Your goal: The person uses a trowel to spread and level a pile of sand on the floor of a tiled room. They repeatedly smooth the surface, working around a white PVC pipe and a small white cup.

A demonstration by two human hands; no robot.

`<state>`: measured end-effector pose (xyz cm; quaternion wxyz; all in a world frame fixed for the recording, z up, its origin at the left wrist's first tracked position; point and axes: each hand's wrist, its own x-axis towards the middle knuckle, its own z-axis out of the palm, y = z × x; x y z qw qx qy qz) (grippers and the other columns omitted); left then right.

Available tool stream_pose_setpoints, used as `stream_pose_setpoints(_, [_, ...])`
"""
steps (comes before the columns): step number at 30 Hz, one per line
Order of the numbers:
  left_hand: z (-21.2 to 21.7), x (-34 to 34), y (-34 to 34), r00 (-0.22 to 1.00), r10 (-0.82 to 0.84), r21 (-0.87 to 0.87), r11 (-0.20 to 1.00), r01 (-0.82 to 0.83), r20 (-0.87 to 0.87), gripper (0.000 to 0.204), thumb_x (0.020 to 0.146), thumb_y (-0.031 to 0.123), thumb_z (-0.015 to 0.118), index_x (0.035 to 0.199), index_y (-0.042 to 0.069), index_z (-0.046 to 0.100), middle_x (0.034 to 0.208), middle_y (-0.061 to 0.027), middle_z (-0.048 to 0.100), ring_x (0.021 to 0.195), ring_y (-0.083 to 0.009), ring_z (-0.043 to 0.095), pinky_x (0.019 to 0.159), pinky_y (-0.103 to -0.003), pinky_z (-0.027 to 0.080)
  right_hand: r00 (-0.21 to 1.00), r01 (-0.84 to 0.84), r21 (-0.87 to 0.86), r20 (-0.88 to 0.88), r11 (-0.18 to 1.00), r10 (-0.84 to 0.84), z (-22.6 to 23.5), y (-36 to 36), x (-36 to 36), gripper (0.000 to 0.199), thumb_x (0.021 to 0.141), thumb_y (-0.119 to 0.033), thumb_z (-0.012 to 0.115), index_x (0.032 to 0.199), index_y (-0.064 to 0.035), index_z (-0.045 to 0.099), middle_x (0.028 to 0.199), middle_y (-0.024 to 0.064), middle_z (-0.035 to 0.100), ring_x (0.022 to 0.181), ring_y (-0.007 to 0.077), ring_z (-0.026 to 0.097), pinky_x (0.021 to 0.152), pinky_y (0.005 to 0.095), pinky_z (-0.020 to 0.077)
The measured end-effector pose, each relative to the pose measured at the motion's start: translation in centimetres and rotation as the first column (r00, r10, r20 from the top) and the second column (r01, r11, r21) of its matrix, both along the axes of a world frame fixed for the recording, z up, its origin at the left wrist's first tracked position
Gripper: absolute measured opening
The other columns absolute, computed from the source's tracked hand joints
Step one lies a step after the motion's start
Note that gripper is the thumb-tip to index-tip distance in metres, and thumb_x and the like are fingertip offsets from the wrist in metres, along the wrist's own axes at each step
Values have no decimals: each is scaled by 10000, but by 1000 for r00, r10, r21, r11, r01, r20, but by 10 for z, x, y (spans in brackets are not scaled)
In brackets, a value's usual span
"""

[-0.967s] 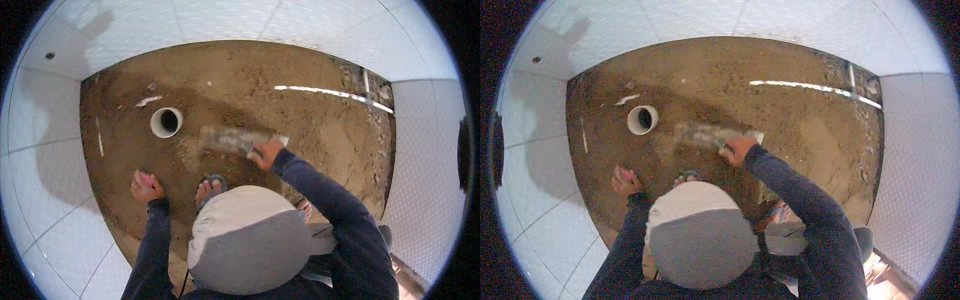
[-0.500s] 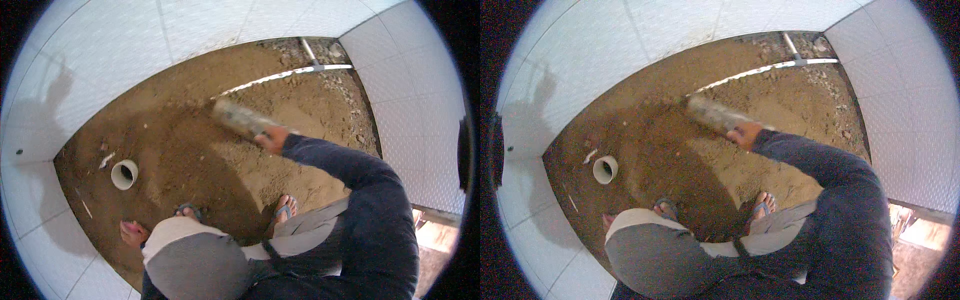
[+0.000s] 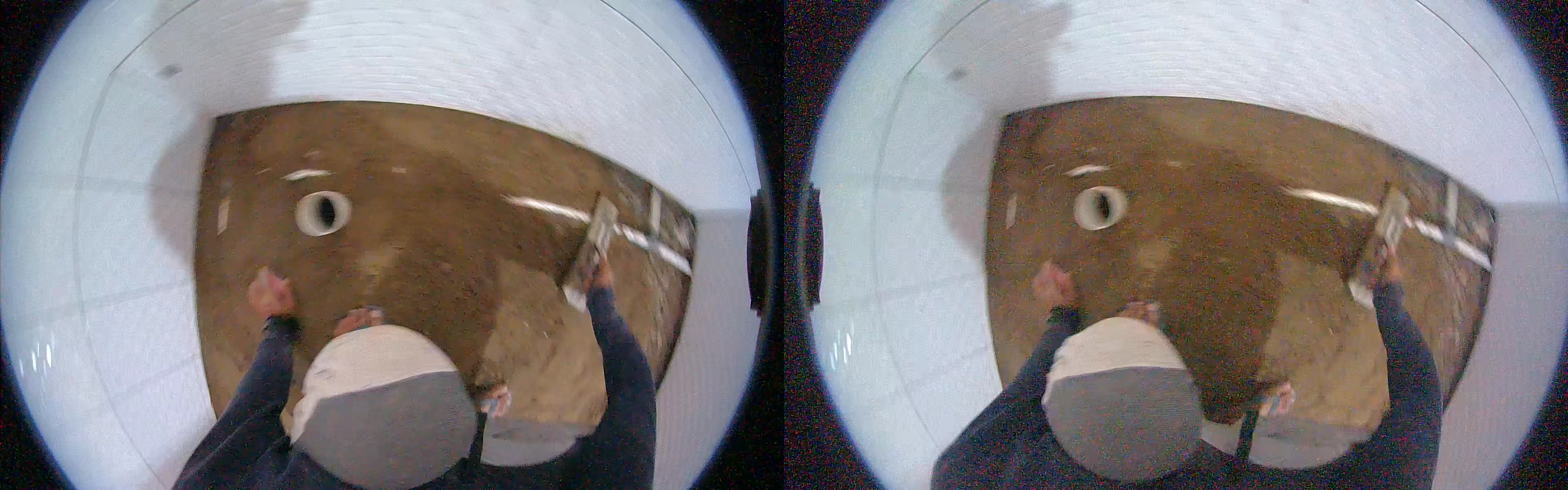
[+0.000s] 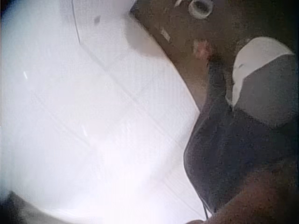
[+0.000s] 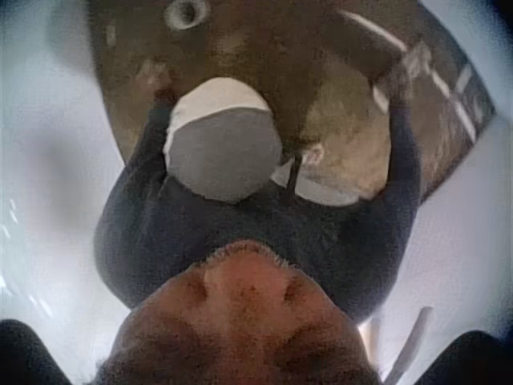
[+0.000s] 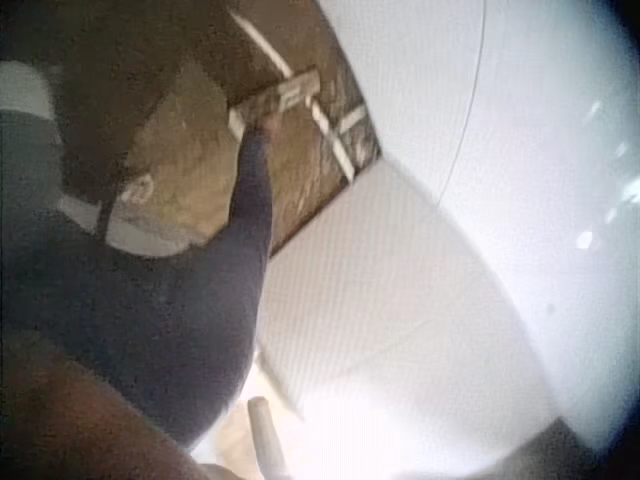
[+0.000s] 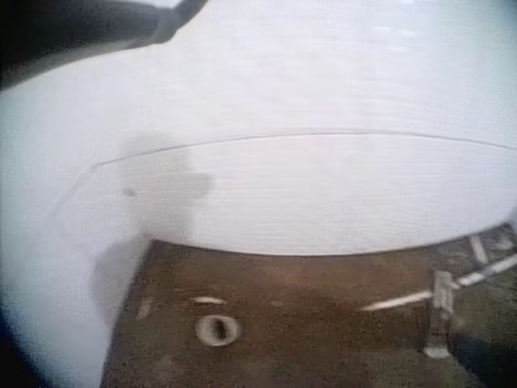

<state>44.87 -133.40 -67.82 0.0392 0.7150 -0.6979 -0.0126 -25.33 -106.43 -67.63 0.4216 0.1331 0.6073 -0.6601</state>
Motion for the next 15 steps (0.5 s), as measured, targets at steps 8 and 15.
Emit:
stream_pose_setpoints(8, [-14, 3, 17, 986, -163, -256, 955, 148, -37, 573, 799, 319, 620, 1291, 54, 494, 1177, -181, 518, 1075, -381, 477, 926, -495, 375, 788, -529, 226, -228, 818, 572, -7, -189, 198, 371, 892, -462, 581, 849, -94, 584, 601, 77, 533, 437, 221, 482, 417, 370, 414])
stream_pose_setpoints(15, [-11, 1, 14, 978, -145, -188, 975, 115, -153, 579, 813, 359, 606, 1290, 50, 496, 1198, -165, 521, 1090, -387, 469, 932, -516, 356, 511, -776, 226, -320, 588, 798, 2, -318, 295, 494, 838, -549, 627, 720, -80, 525, 488, 79, 480, 305, 212, 396, 315, 358, 357])
